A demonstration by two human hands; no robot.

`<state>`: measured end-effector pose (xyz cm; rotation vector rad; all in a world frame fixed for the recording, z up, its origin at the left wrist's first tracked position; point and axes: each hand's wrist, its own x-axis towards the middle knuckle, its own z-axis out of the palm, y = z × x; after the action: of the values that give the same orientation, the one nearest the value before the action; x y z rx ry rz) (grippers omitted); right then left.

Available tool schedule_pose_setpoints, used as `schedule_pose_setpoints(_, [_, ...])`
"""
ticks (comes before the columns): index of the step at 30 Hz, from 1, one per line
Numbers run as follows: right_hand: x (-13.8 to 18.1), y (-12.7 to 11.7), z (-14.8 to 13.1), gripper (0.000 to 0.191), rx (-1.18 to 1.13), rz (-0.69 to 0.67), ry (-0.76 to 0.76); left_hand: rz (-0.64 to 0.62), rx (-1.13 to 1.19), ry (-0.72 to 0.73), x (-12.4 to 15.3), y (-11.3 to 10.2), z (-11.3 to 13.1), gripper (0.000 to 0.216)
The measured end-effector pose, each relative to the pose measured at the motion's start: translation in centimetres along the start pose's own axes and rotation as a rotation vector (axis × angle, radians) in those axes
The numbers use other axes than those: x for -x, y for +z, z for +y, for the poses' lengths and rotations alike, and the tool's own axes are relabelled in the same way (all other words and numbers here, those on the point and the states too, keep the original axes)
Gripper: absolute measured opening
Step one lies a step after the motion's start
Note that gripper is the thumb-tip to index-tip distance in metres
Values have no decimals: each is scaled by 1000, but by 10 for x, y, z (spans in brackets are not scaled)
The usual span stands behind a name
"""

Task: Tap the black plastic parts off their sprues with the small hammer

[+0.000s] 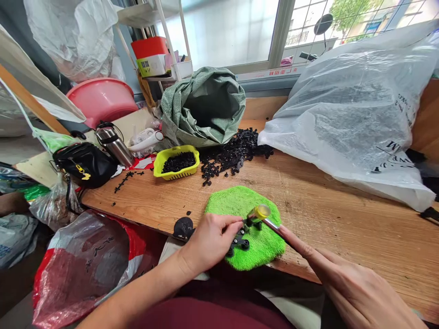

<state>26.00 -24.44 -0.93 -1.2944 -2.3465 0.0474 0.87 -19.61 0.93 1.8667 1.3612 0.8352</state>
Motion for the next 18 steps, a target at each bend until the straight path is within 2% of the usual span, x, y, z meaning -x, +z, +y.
schedule_pose_setpoints(4, [-8, -5, -4, 53, -91, -9, -6, 210, 282, -149, -1, -12, -21, 26])
schedule_pose_setpoints(9, [-20, 2, -11, 63, -105, -58, -95, 323, 694, -369, -2, -25, -33, 25])
schedule_pose_setpoints(14, [-25, 12, -24, 70, -132, -174, -88, 368, 936, -364, -5, -28, -36, 28])
schedule_pose_setpoints(18, [-20, 13, -25, 69, -186, -151, -46, 433, 982, -329, -6, -23, -39, 26])
